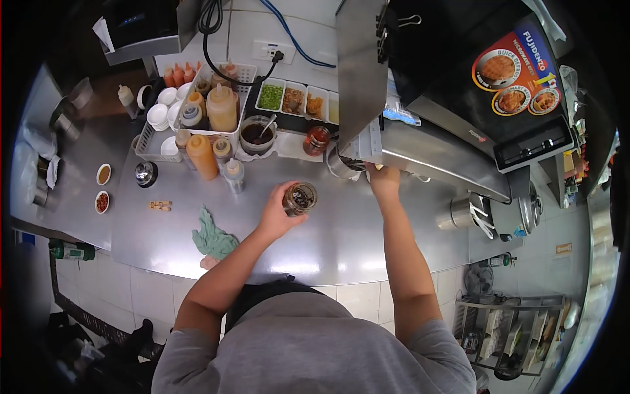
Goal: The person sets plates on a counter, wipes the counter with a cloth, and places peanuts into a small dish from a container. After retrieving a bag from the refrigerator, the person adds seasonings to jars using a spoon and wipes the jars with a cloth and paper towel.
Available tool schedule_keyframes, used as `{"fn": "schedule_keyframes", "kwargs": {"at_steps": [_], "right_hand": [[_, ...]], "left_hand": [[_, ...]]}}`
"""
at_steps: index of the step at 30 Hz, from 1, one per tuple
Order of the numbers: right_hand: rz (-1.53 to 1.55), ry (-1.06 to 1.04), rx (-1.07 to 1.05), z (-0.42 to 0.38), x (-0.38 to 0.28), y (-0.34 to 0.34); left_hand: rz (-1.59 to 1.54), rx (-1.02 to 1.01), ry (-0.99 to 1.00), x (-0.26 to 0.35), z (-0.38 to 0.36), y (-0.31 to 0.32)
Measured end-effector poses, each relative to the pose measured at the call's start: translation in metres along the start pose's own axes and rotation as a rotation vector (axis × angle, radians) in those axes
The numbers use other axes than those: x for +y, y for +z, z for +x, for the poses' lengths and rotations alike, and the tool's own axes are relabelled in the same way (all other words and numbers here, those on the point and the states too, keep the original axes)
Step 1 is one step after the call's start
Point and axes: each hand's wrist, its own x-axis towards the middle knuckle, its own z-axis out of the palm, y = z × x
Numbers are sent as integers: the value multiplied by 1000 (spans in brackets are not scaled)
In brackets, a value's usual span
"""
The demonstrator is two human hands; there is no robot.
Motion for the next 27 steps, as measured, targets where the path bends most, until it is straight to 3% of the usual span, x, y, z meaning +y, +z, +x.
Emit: {"fn": "schedule_keyframes", "kwargs": {"at_steps": [3,6,9,12,16,19,20,22,24,26,27], "right_hand": [[91,-25,-68,-31,-31,-10],[165,-140,-153,-58,-37,-16],[169,-153,-230,-84,-40,-30],[245,-144,-268,-107,-28,-46],[348,-69,-318,-146,-3,-46],[553,37,-499,-173,13,-19],[637,71,-575,-181,13,-8],[803,112,-721,-189,2,5],[954,172,-759,-191,-26,-1],[1166,417,-760,-193,-41,-6],[1244,564,-762,-189,-50,-14]], "left_hand": [[308,51,-15,-30,7,4],[270,40,-115,-47,18,8],[346,203,-52,-64,16,13],[684,213,77,-35,-29,-20],[1248,330,-208,-18,-120,-73],[1013,159,-319,-55,-150,-96],[957,302,-193,-55,-138,-86],[757,400,-295,-41,-113,-51],[447,375,-345,-11,-86,-3],[-95,341,-570,8,-68,47],[-281,229,-527,-5,-64,74]]}}
